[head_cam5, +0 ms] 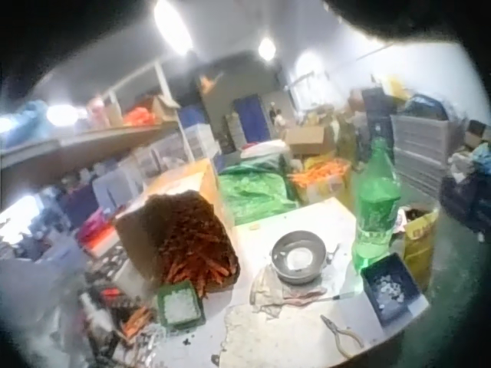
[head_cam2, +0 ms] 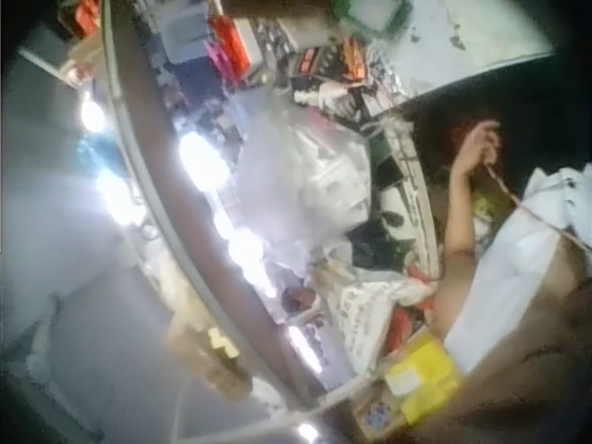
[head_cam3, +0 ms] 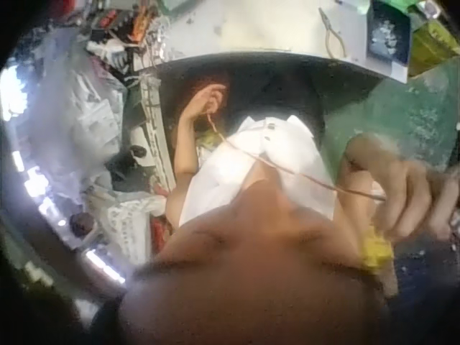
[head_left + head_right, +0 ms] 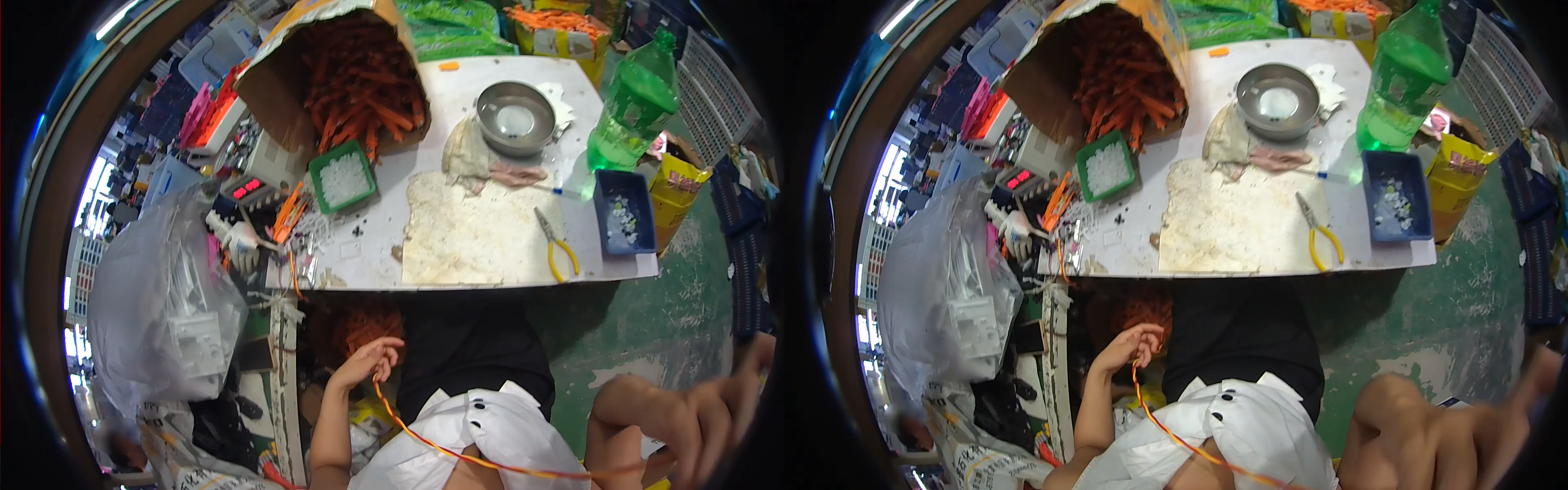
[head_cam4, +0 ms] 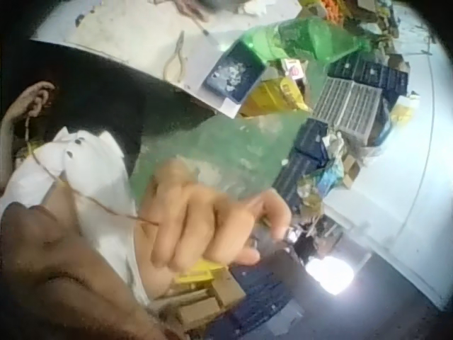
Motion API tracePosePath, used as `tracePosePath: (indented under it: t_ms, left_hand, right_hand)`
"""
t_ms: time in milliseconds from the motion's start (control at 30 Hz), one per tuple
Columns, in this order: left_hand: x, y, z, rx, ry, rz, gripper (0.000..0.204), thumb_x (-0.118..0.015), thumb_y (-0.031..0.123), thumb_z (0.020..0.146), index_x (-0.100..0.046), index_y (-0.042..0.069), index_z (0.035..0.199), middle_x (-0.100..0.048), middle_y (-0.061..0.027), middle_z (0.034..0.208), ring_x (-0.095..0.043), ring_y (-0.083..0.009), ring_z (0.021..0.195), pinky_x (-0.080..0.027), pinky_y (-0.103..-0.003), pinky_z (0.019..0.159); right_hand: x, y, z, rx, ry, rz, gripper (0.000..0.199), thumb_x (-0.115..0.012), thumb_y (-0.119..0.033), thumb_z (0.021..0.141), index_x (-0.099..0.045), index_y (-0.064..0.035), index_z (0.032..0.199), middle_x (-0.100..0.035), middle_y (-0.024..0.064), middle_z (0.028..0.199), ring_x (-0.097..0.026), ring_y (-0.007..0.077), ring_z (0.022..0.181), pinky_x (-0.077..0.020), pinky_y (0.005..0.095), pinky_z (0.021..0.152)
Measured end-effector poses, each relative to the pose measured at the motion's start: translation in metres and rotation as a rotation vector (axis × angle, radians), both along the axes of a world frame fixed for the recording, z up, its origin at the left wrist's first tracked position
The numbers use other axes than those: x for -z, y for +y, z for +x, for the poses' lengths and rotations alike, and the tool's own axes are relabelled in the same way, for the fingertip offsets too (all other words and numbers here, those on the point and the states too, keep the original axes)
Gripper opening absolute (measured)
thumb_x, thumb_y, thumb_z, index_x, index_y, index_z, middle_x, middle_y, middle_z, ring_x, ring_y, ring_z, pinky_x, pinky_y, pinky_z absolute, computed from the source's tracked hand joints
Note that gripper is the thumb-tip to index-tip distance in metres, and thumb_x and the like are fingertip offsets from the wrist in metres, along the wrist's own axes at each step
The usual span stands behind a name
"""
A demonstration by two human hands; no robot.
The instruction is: The person assembles small orange electrical components by inserting wires and small black parts using a screwdriver and pliers. They repeatedly open and close the orange housing, insert wires, and tighten screws. The person also pours water from a green bottle into a metal bowl and handles small white plastic pieces.
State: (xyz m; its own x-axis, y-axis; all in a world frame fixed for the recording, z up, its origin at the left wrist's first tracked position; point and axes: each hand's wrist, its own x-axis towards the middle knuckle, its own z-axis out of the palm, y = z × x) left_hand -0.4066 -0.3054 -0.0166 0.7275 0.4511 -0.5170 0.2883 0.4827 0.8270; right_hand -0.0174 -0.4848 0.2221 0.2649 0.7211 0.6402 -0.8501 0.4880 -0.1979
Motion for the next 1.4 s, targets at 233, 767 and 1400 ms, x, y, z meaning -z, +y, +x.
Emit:
tracePosePath:
  t_ms: [233,767,1400]
  left_hand:
    - [0.034,-0.006,-0.074,-0.099,0.642,0.853,0.029,-0.052,0.028,0.094,-0.066,0.003,0.102,-0.065,-0.0104,0.078,-0.063,-0.0193,0.064,-0.049,-0.031,0.061]
    - [-0.09,0.05,0.088,0.22,0.284,0.684,0.033,-0.062,0.022,0.087,-0.061,0.001,0.113,-0.063,-0.0121,0.109,-0.059,-0.0215,0.104,-0.044,-0.032,0.092]
    - [-0.105,0.127,0.474,0.229,-0.451,1.137,0.091,-0.074,0.034,0.077,-0.02,0.003,0.144,-0.038,-0.0205,0.135,-0.041,-0.029,0.125,-0.035,-0.039,0.102]
  right_hand:
    - [0.216,-0.051,0.035,0.622,0.177,-1.032,0.029,-0.038,-0.043,0.099,-0.04,-0.0192,0.115,-0.046,0.0022,0.077,-0.047,0.0134,0.055,-0.0478,0.029,0.05]
    - [0.134,0.112,0.217,1.402,-0.978,-0.9,0.083,-0.073,-0.023,0.078,-0.021,-0.0063,0.142,-0.033,0.0154,0.141,-0.037,0.0279,0.129,-0.035,0.0428,0.103]
    - [0.163,0.054,0.218,1.285,-1.561,-1.315,0.076,-0.072,-0.021,0.077,-0.034,-0.0013,0.139,-0.051,0.0237,0.128,-0.047,0.0313,0.124,-0.0359,0.0361,0.103]
